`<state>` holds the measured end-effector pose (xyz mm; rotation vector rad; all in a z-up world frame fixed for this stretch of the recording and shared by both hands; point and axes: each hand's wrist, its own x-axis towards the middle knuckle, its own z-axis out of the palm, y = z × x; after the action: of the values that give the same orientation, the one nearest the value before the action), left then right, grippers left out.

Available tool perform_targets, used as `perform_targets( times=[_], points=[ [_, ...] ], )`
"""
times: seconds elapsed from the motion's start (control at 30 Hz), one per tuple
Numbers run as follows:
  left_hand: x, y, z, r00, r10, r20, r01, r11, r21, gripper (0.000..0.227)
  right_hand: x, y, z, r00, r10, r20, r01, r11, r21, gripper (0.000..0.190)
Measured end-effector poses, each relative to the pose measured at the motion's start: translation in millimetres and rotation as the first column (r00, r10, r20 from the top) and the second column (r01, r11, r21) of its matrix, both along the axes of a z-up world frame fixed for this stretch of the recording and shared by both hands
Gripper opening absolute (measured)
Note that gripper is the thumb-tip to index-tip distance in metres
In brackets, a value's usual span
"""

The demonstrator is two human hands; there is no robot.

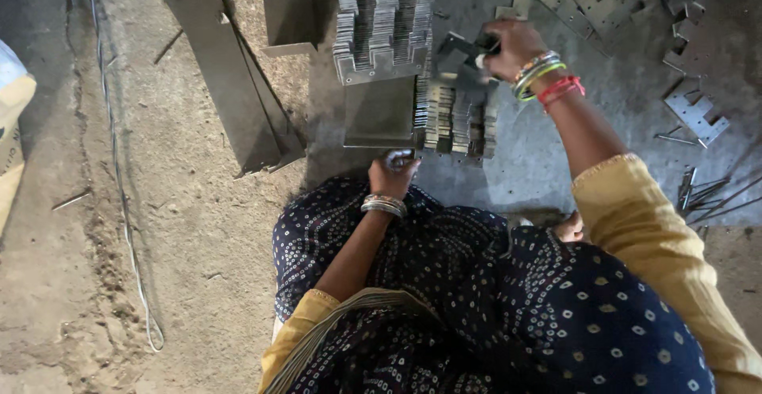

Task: The person sits on the floor and repeatedly picks up small metal plates and rods, inserts the rods into the plates, and stacks the assembled units into a growing pile. The person handles the parts by hand and organizes them into neat stacks.

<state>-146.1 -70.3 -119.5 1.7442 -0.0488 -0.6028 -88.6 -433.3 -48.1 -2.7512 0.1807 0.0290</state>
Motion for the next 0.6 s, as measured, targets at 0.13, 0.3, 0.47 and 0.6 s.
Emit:
perform_targets(
  times=[0.13,0.3,0.47,0.6],
  points=[
    [2.8,-5.0,5.1,0.999,-0.007,-0.034,0.009,0.998,0.054,0.025,-25.3,20.4,33.5,0.98,-0.184,-0.078,0.173,0.976,-0.13,0.051],
    [6.7,-3.1,19.7,0.996,-0.006,-0.091,0.015,0.995,0.095,0.023,-28.4,35.7,46.3,0.964,-0.189,-0.187,0.141,0.96,-0.243,0.055],
    [6.2,-4.6,24.9,0.999,-0.05,0.001,0.05,0.991,0.125,0.021,-26.3,15.5,20.4,0.966,-0.17,-0.195,0.114,0.957,-0.267,0.063],
    [5.1,-2.1,19.3,1.0,-0.009,0.014,0.008,0.997,0.07,0.02,-21.9,-11.2,-13.4,0.988,-0.081,-0.131,0.06,0.986,-0.157,0.063]
  ],
)
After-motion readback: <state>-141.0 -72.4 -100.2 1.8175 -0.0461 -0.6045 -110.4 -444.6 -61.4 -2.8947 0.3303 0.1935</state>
